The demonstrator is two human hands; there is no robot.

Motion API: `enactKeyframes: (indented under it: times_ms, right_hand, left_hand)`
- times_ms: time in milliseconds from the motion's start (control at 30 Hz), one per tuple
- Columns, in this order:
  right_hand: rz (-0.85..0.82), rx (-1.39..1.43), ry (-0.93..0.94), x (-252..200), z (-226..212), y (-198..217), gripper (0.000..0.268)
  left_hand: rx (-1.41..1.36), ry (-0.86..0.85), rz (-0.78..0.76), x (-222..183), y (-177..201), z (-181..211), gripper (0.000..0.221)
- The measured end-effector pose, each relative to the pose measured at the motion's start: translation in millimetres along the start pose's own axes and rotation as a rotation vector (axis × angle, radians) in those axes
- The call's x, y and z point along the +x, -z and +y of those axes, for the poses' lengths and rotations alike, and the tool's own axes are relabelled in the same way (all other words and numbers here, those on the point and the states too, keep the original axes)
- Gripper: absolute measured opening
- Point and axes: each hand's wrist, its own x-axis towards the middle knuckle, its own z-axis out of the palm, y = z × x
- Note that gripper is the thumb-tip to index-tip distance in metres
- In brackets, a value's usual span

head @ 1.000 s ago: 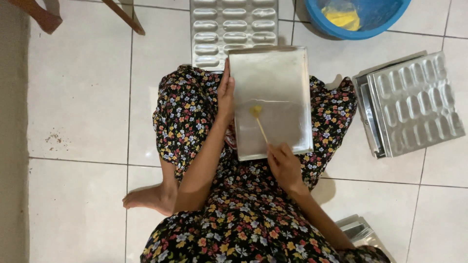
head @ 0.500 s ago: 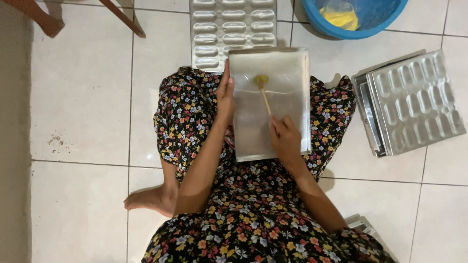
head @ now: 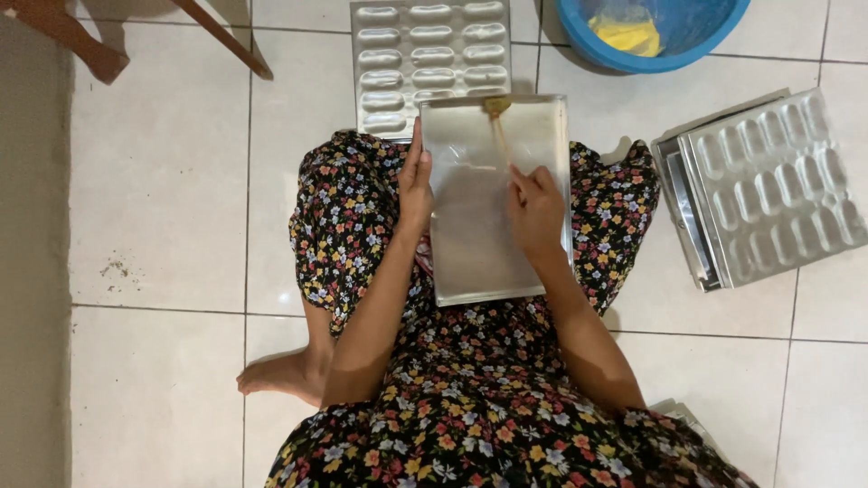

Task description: Wiping a baking tray with a cloth and then applying grease to the surface using a brush.

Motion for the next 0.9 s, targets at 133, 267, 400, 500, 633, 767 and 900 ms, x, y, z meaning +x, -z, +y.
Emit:
enactKeyframes:
  times_ms: [133, 267, 400, 500, 633, 767, 900]
  right_hand:
    - [-0.026, -0.071, -0.016, -65.7, -17.1, 18.1, 0.023]
    - [-0.263, -0.256, -0.017, -141.4, -64.5, 68.2, 0.015]
    - [-0.222, -0.085, -0.076, -168.8, -24.8, 69.0, 0.021]
    - [-0.154, -0.158, -0.07, -85.1, -2.9, 59.4, 0.015]
    - [0.042, -0.058, -0.126, -32.1, 11.1, 33.0, 0.022]
    - [-0.034, 0.053, -0.113, -31.4, -57.9, -10.2, 0.022]
    - [-0.118, 0.044, -0.041, -36.6, -83.6, -30.0, 0.023]
  left_hand:
    - [0.058, 0.004, 0.019, 4.3, -0.5, 0.4, 0.047]
    - [0.044, 0.018, 0.044, 0.3, 7.7, -7.2, 0.048]
    - [-0.004, 0.002, 0.03, 2.5, 7.2, -8.1, 0.049]
    - [0.009, -0.001, 0.032, 3.1, 0.7, 3.0, 0.048]
    - [0.03, -0.018, 0.051, 1.2, 0.0, 5.5, 0.048]
    - [-0.002, 0.021, 0.079, -1.4, -0.9, -2.0, 0.048]
    - [0.077, 0.067, 0.081, -7.9, -1.5, 2.0, 0.049]
